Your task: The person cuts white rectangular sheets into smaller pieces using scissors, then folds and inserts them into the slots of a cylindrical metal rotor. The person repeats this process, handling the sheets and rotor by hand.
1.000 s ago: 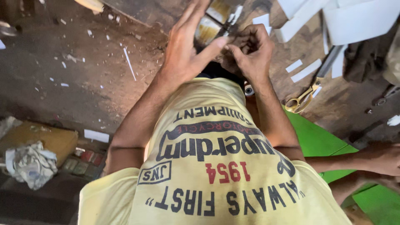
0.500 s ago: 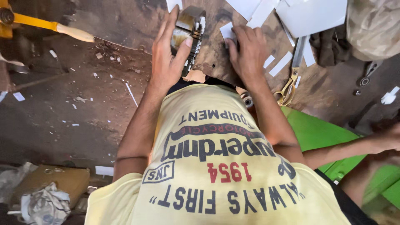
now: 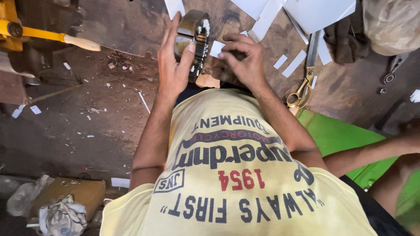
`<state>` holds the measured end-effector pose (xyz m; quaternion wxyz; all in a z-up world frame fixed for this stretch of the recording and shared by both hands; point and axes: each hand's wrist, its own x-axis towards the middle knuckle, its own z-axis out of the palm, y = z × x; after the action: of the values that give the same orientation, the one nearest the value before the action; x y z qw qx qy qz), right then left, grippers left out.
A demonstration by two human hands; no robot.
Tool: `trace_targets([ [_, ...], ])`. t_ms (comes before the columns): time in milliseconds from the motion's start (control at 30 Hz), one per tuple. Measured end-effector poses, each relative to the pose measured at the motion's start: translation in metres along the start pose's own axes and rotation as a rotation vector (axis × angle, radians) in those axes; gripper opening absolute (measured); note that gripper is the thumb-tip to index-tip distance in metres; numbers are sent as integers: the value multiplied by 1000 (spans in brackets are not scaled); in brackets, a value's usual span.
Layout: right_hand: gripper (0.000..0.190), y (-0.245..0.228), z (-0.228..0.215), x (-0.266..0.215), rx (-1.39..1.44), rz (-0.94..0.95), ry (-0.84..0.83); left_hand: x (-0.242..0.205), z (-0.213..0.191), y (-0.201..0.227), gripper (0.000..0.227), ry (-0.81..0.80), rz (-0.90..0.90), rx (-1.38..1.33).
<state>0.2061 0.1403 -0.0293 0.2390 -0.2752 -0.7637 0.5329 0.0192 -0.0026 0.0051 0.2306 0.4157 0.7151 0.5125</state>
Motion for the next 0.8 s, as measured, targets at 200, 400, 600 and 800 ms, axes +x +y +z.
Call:
trace_targets([
  [200,25,-20,16,-8,115,1,-86,-4,-5,-7,62,19,-31,-84],
  [400,10,-22,34,-6,200,79,-33,-4,-3,-5,61,32,-33,-116],
  [600,6,-5,29,-6,150,-18,-25,-7,-3,2,60,27,-43,-69],
  [800,4,22,20,-7,138,-6,-133,-2,-10,-3,58,65,-26,-47],
])
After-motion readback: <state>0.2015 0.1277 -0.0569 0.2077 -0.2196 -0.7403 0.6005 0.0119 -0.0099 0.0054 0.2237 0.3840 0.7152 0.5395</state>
